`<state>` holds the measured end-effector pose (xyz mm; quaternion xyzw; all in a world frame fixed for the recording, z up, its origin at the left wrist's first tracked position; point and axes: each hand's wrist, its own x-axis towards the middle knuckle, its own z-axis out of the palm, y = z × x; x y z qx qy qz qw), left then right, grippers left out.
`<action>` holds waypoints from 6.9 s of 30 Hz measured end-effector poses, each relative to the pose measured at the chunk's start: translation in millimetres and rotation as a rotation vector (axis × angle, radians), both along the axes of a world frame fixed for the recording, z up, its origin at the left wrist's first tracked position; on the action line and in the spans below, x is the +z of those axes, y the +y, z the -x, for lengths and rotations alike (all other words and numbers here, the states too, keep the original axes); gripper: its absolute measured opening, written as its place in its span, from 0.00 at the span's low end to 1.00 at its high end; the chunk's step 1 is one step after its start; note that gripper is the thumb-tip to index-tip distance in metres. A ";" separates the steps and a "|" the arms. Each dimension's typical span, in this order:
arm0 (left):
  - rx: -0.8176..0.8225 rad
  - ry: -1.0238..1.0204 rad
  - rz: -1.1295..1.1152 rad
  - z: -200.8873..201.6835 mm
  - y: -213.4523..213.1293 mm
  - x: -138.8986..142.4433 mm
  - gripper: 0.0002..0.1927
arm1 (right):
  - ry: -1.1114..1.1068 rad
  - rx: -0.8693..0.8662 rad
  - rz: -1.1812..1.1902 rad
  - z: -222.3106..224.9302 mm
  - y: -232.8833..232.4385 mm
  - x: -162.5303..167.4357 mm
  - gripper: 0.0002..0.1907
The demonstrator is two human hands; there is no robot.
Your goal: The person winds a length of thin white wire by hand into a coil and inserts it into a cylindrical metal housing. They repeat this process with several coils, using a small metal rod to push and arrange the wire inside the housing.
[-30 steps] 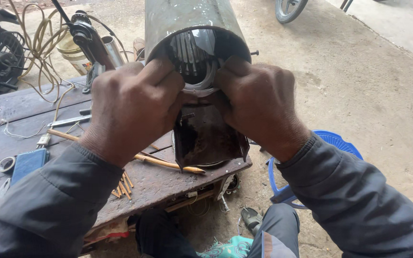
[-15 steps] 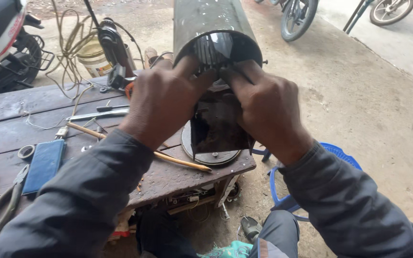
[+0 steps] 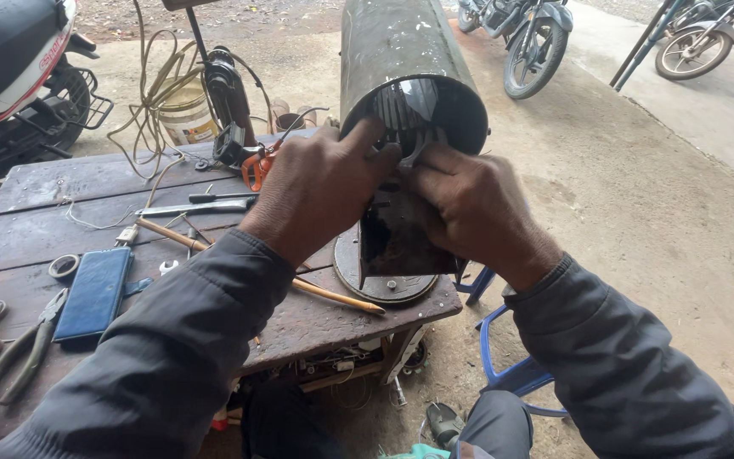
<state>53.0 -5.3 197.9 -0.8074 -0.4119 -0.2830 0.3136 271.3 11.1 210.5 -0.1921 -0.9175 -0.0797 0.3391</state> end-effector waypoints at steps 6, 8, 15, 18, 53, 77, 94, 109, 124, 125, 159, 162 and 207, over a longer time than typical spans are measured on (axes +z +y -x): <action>-0.130 -0.116 0.056 3.8 2.5 9.7 0.09 | -0.261 0.335 0.403 -8.2 -46.3 7.8 0.06; -0.146 -0.166 0.036 1.3 -2.7 5.7 0.11 | -0.162 0.140 0.250 -14.3 -50.5 5.6 0.06; -0.143 -0.703 0.027 -4.4 -3.2 -18.3 0.35 | 0.166 -0.154 -0.054 -23.8 -21.5 -4.7 0.13; -0.177 -0.793 0.351 1.4 11.2 -20.6 0.48 | 0.196 -0.403 0.014 -23.1 -11.1 -10.4 0.16; -0.185 -0.965 0.648 49.0 5.7 -19.3 0.23 | 0.474 -0.349 0.119 -117.8 -31.8 -16.0 0.21; 0.009 -0.829 0.213 74.7 12.9 -28.2 0.09 | 1.014 -0.334 0.274 -214.1 -24.9 -73.2 0.05; -0.223 -0.365 0.285 -37.4 -64.5 31.3 0.38 | -0.285 -0.125 -0.382 -42.5 -28.5 44.6 0.11; 0.072 -0.173 0.340 -35.2 -46.1 28.9 0.16 | -0.530 -0.247 -0.146 -36.0 -11.9 63.3 0.08; -0.026 -0.365 0.269 -41.6 -50.7 10.1 0.10 | -0.331 -0.187 -0.190 -38.2 -19.4 44.5 0.11; -0.021 -0.377 0.251 -42.8 -51.8 8.6 0.11 | -0.307 -0.198 -0.197 -35.4 -20.4 40.7 0.14; 0.131 -0.522 0.305 -59.3 -50.5 18.6 0.09 | 0.031 -0.153 -0.007 -27.9 -30.3 17.2 0.11; 0.097 -0.537 0.271 -56.2 -43.8 10.4 0.09 | 0.018 -0.159 -0.010 -28.6 -29.2 16.5 0.11; 0.178 -0.246 0.112 -63.4 -59.1 -3.3 0.07 | 0.090 -0.163 0.038 -28.8 -25.6 6.7 0.13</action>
